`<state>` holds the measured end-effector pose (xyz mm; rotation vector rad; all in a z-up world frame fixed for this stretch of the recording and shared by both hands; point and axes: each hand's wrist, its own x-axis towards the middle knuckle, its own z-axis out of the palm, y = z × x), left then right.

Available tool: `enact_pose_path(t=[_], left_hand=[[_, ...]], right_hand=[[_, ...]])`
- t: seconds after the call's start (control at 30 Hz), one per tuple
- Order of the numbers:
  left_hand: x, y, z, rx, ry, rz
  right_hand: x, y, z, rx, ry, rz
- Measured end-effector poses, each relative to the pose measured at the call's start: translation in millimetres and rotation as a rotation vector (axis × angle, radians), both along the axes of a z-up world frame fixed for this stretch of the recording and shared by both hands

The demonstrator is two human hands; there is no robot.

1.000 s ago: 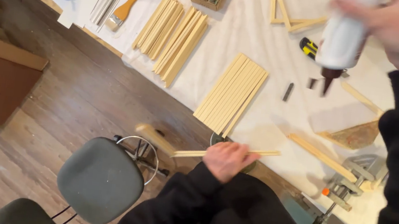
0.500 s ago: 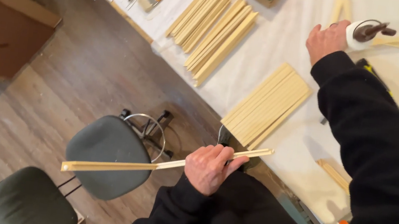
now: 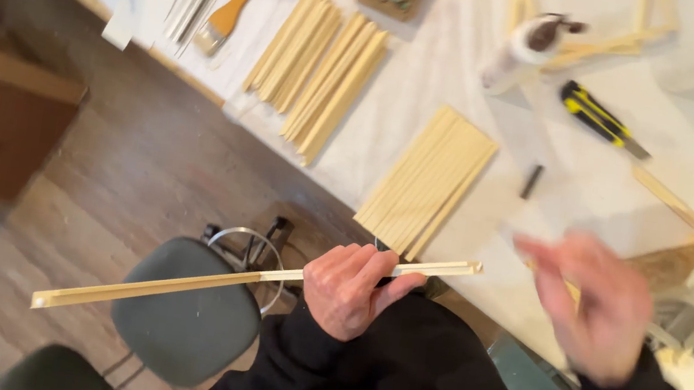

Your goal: Assembling wooden picture frames by applying glue and using a corner clamp to join the mitered corners.

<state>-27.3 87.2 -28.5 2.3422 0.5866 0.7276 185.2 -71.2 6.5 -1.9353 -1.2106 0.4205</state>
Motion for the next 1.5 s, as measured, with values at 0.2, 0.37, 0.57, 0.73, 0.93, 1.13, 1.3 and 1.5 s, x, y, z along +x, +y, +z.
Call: enact_pose_path(t=[0.2, 0.37, 0.57, 0.73, 0.93, 1.13, 1.3, 1.5], left_hand=[[35, -33, 31, 0.036, -0.056, -0.232], [55, -54, 49, 0.072, -0.027, -0.320], [57, -83, 57, 0.105, -0.037, -0.343], [53, -98, 63, 0.100, -0.059, -0.358], [49, -110, 70, 0.110, -0.068, -0.333], [45, -117, 70, 0.125, -0.063, -0.319], [42, -119, 71, 0.130, -0.052, -0.306], [40, -122, 73, 0.124, -0.058, -0.310]], right_hand=[[-43, -100, 29, 0.082, -0.001, -0.269], [-45, -122, 45, 0.142, -0.019, -0.341], [-54, -154, 56, 0.105, -0.041, -0.374], [-58, -168, 62, 0.105, -0.055, -0.382], [-58, -176, 69, 0.099, -0.080, -0.351], [-57, -181, 73, 0.092, -0.091, -0.315], [-59, -184, 72, 0.111, -0.107, -0.391], [-61, -191, 69, 0.113, -0.143, -0.423]])
